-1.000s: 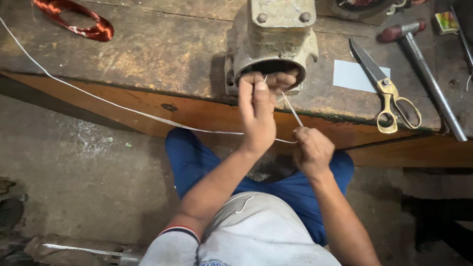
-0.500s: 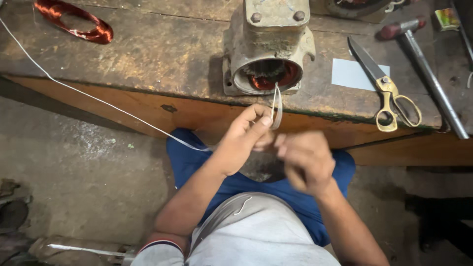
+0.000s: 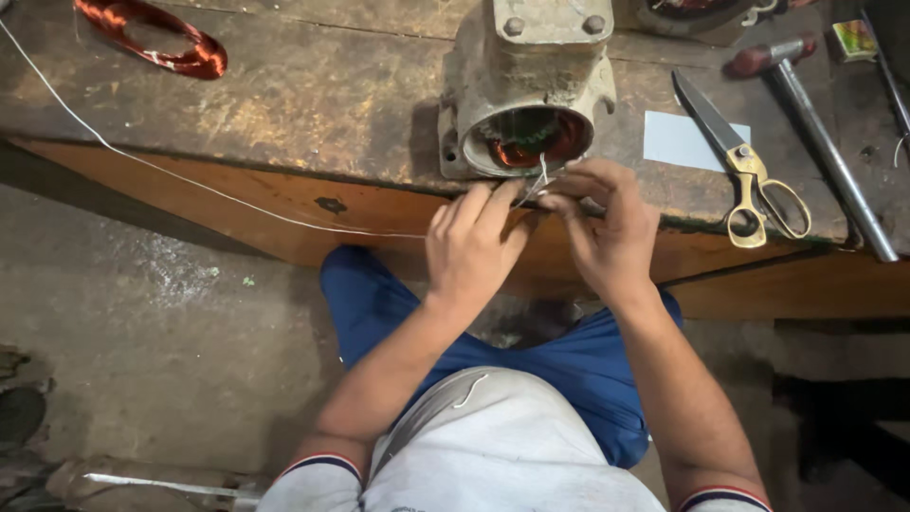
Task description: The person winds copper wire into a motor housing, secures the coil with white string, and trims excess string with scissors. The person repeats this process for multiple coils, adjusting the housing and tools as needed.
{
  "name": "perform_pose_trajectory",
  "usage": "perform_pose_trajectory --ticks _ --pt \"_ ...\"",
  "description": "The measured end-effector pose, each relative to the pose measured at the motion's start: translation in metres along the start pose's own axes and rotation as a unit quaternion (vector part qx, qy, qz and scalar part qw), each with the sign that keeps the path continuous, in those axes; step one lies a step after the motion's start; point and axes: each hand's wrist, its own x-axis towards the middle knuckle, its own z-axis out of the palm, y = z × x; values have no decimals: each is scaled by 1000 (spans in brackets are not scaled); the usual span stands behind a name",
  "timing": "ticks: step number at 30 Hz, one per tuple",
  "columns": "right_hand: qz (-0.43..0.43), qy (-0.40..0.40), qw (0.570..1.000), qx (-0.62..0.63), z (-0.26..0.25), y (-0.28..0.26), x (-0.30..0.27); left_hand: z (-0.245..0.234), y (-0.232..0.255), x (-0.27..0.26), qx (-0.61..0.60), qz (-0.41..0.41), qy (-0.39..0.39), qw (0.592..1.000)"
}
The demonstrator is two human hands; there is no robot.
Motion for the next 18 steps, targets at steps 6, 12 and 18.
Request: perform_pose_trajectory --ticks 6,12,18 --pt "-214 -29 953 -211 -5 -5 9 -9 2 2 -116 19 41 992" --pt "-246 -74 931 -258 -7 -11 11 -36 10 5 -201 -37 -103 973" --pt "-142 -28 972 -186 -6 -14 11 -47 16 16 -139 -1 -92 986"
